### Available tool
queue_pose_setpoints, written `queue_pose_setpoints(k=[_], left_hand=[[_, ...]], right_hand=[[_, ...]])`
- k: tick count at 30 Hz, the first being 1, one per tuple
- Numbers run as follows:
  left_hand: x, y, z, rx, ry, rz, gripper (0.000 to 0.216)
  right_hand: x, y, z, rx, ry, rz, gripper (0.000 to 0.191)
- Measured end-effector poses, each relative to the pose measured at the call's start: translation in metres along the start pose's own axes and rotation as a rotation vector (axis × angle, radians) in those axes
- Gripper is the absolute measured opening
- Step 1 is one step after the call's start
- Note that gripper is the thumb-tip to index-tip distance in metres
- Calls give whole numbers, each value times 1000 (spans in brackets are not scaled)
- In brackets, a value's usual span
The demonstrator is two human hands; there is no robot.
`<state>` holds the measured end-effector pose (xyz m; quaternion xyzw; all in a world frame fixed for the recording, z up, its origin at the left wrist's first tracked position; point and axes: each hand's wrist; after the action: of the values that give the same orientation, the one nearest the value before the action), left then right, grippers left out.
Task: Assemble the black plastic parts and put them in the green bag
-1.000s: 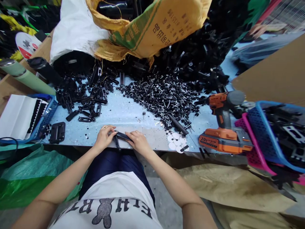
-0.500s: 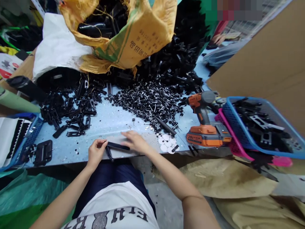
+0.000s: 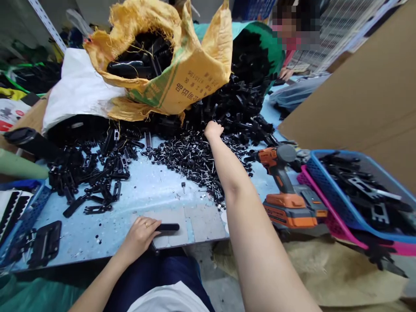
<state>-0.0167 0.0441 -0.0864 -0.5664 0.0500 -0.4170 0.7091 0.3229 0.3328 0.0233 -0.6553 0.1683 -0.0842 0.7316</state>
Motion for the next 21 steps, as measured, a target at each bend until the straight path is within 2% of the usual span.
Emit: queue_pose_setpoints(k=[3,6,9,11,13,15,17,19,21], left_hand=[[-2,-3,-1,65,-28,12,29],[-5,-5,-5,117,-84,0,27],[-5,-3,-10,115,-158,-32,24],[1,-4,-10,139,-244,-78,26],[14,-8,-6,184,-352,-219,40],[33,-15,2,205,-461,-477,53],[56,-21,10,212,-588,-719,51],[76,-22,15,259,-707,-799,41],[87,-20,16,279,-720,-756,36]], right_hand=[[4,-5,3,-24,-64,-22,30],[22,-20,-20,66,-176,-46,32],[47,-34,-73,210,-324,59,34],[60,-34,-126,209,-416,272,36],[67,-27,-187,48,-482,557,38],[66,-16,-248,-258,-534,778,41],[58,-8,-299,-504,-626,896,43],[48,-5,-334,-600,-734,869,48],[43,-6,-351,-571,-838,715,51]])
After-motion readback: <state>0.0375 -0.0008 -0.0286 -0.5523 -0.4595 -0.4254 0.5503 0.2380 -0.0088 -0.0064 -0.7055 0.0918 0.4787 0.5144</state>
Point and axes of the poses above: each hand's wrist, its own z-axis towards the middle knuckle, its own y-axis out of the palm, x = y × z, and after that the axes turned 8 degrees about -y, right-handed
